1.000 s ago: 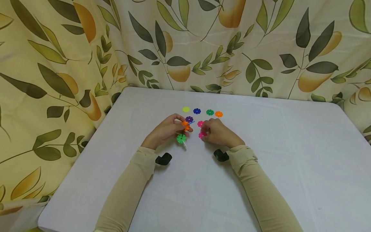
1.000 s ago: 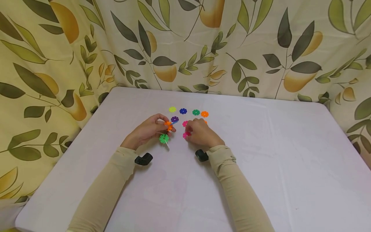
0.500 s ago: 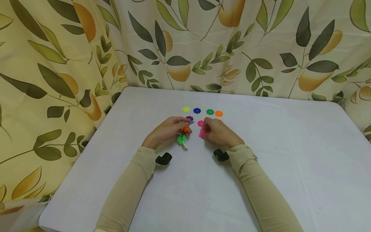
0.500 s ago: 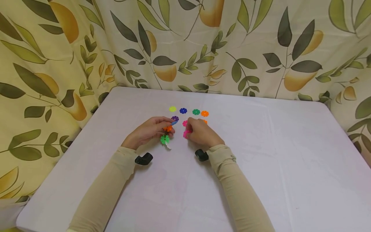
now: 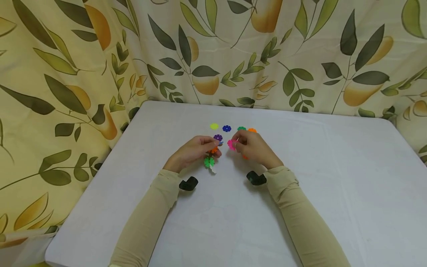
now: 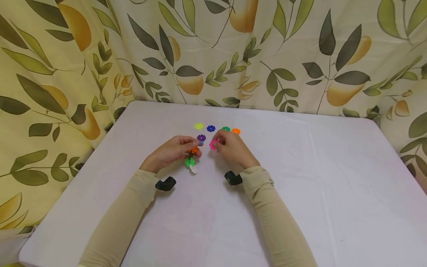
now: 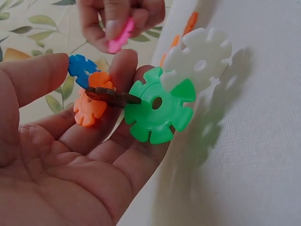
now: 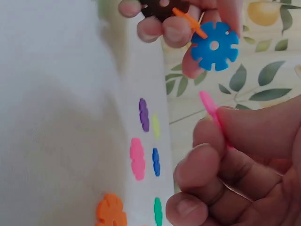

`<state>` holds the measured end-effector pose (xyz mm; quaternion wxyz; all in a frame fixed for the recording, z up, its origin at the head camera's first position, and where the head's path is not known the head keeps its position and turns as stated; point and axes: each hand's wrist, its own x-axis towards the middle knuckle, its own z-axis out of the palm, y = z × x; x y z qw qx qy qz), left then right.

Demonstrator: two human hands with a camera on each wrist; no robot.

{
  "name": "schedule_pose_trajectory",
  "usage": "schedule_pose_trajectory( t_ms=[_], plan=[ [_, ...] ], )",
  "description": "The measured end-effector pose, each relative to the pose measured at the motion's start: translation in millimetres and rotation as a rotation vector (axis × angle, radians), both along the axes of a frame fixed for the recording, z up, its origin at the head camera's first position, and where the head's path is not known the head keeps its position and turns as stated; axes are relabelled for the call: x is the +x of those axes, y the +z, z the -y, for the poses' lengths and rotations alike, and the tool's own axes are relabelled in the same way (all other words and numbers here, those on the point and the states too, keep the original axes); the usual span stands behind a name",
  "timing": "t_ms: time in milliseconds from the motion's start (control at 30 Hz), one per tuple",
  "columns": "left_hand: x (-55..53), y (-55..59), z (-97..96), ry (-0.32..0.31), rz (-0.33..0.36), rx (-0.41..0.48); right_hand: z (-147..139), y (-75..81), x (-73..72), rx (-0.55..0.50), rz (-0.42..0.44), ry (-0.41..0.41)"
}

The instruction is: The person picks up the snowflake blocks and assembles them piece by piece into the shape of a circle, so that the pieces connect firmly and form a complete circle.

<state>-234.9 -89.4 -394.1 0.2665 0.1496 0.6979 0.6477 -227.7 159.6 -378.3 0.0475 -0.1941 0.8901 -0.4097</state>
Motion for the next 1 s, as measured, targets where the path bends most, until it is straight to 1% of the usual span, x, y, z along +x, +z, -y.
schedule_pose_trajectory(
  t_ms=[167, 267, 433, 667, 1000],
  plan=[
    [0.1, 0.3, -1.4, -0.014, -0.010, -0.006, 1.9, 3.1, 2.9, -0.091, 0.018, -0.015],
    [0.4, 0.9, -2.3, -0.022, -0.012, -0.007, 3.4, 4.6, 4.1, -0.142, 0.032, -0.011],
    [0.8, 0.7, -3.7, -0.018, -0.018, -0.015, 6.9, 6.2, 6.4, -0.202, 0.027, -0.001],
    [0.2, 0.4, -4.0, -0.019, -0.001, -0.034, 9.8, 6.0, 7.7, -0.221, 0.022, 0.011],
    [1.5, 2.4, -4.0, -0.039, 0.003, -0.015, 11.9, 3.0, 8.4, -0.204, 0.031, 0.012]
  ],
)
